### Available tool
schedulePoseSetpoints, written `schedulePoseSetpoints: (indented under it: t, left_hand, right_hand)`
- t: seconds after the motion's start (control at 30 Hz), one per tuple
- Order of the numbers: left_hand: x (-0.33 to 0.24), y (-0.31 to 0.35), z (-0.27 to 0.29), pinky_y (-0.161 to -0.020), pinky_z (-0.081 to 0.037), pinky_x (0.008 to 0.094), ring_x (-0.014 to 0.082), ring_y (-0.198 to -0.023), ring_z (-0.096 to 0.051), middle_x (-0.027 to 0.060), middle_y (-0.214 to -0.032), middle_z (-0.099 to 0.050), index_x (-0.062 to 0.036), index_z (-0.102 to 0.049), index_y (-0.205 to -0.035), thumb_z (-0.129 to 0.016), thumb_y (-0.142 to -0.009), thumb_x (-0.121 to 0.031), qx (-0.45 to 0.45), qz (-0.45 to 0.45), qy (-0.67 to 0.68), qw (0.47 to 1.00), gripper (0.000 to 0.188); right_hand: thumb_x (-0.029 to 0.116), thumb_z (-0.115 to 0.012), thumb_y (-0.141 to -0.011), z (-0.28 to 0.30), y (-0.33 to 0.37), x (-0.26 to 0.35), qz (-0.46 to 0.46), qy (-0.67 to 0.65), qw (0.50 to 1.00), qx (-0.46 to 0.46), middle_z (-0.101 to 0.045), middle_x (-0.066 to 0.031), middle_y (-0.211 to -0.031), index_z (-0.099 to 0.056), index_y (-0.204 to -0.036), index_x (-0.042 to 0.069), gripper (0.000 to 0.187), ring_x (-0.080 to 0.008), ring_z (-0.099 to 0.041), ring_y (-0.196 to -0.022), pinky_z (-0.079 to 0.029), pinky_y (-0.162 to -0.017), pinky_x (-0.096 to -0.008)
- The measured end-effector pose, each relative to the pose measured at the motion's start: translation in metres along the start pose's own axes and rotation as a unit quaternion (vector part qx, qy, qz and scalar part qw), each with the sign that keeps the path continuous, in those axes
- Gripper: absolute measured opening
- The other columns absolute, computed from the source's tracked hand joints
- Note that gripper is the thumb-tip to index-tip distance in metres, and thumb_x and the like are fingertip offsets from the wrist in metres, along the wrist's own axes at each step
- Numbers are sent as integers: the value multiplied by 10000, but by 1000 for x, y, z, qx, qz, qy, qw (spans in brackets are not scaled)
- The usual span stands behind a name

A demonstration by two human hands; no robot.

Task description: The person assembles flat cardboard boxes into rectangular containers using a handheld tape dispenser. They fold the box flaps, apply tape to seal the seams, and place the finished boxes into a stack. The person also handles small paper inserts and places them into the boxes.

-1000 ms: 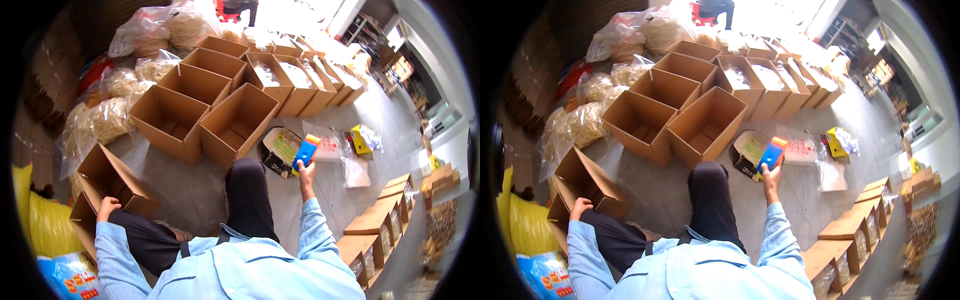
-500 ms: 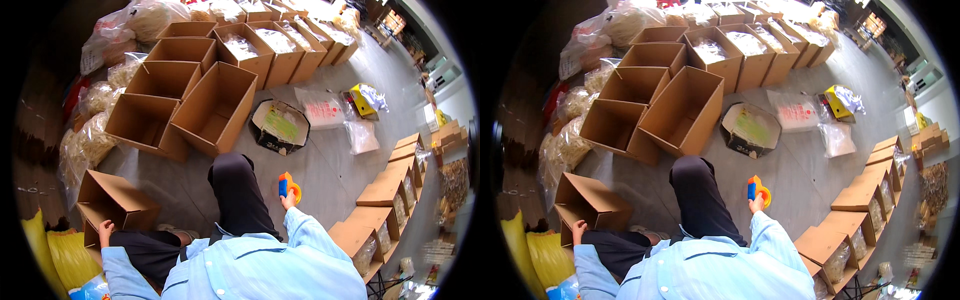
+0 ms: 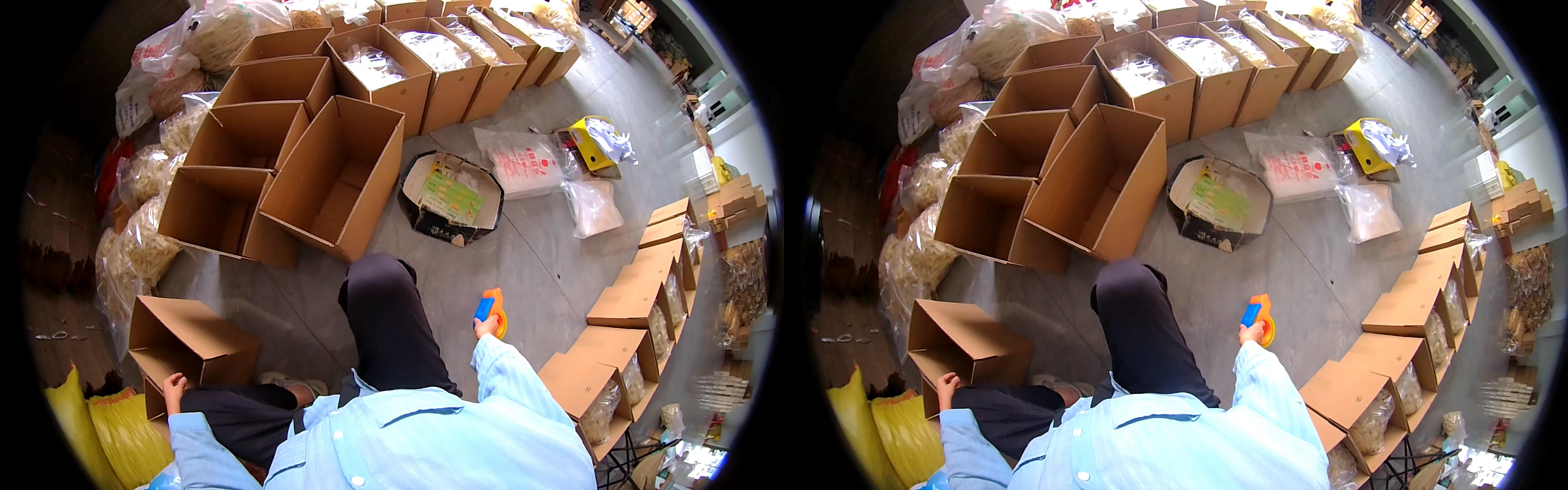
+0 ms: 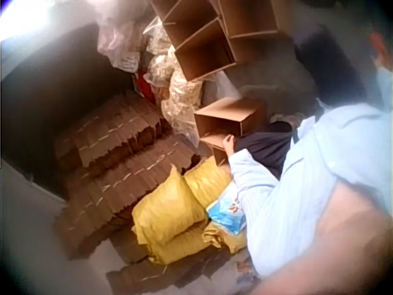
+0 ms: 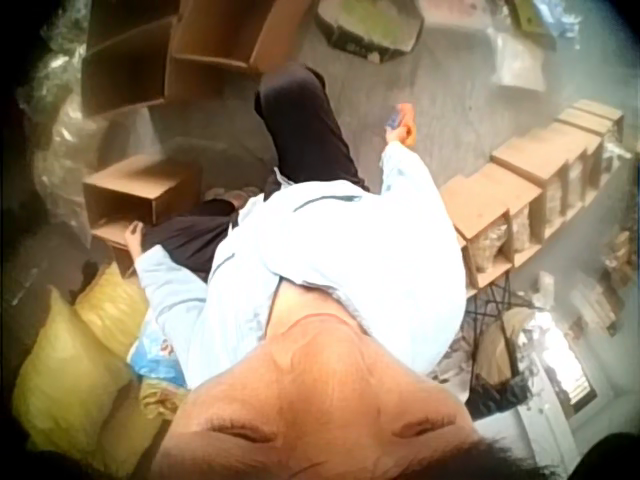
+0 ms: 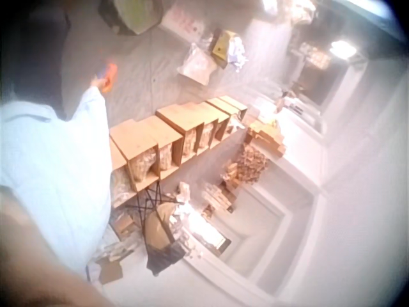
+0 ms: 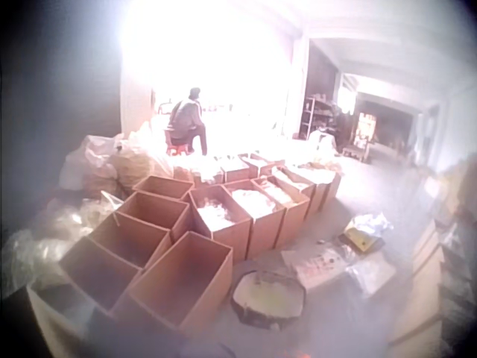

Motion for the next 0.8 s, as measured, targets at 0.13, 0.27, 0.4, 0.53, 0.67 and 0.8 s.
schedulePoseSetpoints:
  t: [0.13, 0.27, 0.4, 0.53, 0.67, 0.8]
  left_hand:
    - [2, 1, 1, -575, -526, 263, 160, -683, -618, 111, -819, -636, 59, -597, -1012, -632, -782, -60, 13, 2, 2, 1000, 261]
    - [-3, 8, -4, -599, -542, 276, 171, -729, -628, 126, -850, -632, 64, -589, -1026, -623, -791, -52, 14, 13, -13, 1000, 264]
    - [20, 14, 7, -596, -541, 275, 176, -738, -632, 126, -865, -633, 60, -585, -1045, -608, -809, -49, -2, 45, 28, 999, 261]
    - [7, 16, 7, -590, -538, 268, 182, -741, -638, 133, -868, -645, 52, -581, -1070, -590, -836, -65, -7, 62, 47, 997, 262]
    - [4, 29, 6, -590, -539, 271, 189, -726, -640, 147, -857, -649, 45, -580, -1083, -585, -847, -77, -15, 73, 75, 994, 266]
    - [24, 39, 6, -592, -545, 277, 197, -745, -640, 153, -874, -642, 54, -569, -1095, -579, -854, -83, -6, 96, 75, 993, 277]
  right_hand:
    - [211, -743, -677, -2, -12, -23, -87, 13, 996, 28, -526, -252, -1148, -370, -1191, -66, 693, -386, -516, -1080, -411, -936, -397]
    - [155, -651, -732, 46, 10, 72, 20, 101, 994, -41, -246, -314, -1366, -271, -1271, -105, 709, -402, -339, -1250, -343, -1015, -400]
    - [24, -560, -759, 37, 4, 191, 336, -9, 941, -45, -34, -279, -1440, -236, -1345, -28, 672, -412, -303, -1270, -360, -1008, -387]
    - [-19, -514, -741, 15, -22, 263, 398, 16, 917, 19, -73, -238, -1450, -227, -1365, 36, 689, -437, -494, -1073, -458, -874, -439]
    - [8, -530, -735, -26, -63, 287, 406, 58, 907, 97, -91, -298, -1424, -130, -1382, -26, 762, -465, -394, -1164, -386, -958, -429]
    - [45, -527, -748, -35, -44, 286, 414, 173, 889, 88, -386, -234, -1274, -369, -1308, 54, 582, -434, -442, -1101, -398, -925, -438]
Point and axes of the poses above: each hand's wrist, its own y-axis away from the middle knuckle, its own z-axis out of the back of the hand, x = y × z, the point moved 7 cm from there along -y, towards the middle knuckle
